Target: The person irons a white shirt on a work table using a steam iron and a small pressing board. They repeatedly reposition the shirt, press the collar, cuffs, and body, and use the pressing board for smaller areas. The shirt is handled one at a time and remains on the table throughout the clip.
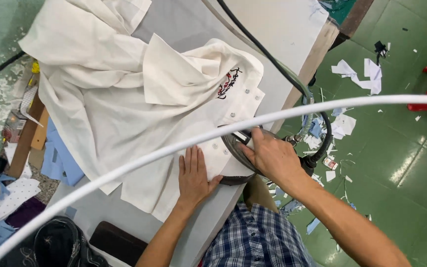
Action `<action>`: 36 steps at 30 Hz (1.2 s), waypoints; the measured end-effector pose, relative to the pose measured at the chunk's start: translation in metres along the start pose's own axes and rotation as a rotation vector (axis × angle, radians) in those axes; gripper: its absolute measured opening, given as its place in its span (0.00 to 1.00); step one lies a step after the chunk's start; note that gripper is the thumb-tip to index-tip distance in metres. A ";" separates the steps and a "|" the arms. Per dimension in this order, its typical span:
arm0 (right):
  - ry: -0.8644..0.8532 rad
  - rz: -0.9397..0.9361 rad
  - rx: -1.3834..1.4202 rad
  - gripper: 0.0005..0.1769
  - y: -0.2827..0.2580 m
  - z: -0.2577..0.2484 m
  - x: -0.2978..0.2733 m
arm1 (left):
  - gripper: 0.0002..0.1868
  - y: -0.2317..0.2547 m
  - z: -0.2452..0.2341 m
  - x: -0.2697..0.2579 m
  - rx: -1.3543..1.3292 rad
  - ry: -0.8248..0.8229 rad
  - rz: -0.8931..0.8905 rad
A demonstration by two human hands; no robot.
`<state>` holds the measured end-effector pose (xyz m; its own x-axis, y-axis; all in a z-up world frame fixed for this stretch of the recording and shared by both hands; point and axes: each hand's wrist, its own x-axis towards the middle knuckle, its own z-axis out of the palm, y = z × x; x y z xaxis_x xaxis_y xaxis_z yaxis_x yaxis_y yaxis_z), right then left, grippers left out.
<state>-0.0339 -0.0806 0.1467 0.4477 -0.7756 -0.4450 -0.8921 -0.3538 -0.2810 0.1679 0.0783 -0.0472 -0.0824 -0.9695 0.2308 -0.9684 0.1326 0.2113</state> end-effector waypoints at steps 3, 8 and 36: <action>0.020 -0.007 -0.066 0.25 -0.005 -0.001 0.002 | 0.56 0.004 0.008 -0.001 -0.019 0.063 -0.018; 0.090 -0.033 -0.089 0.25 -0.003 0.010 0.008 | 0.55 0.003 0.008 0.000 -0.031 0.055 -0.032; 0.238 -0.215 -0.315 0.24 -0.058 0.079 -0.062 | 0.49 -0.070 -0.074 -0.077 -0.324 0.152 -0.365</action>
<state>-0.0048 0.0293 0.1237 0.6312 -0.7530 -0.1861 -0.7720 -0.6331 -0.0566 0.2597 0.1594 -0.0091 0.3060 -0.9268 0.2177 -0.8030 -0.1284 0.5820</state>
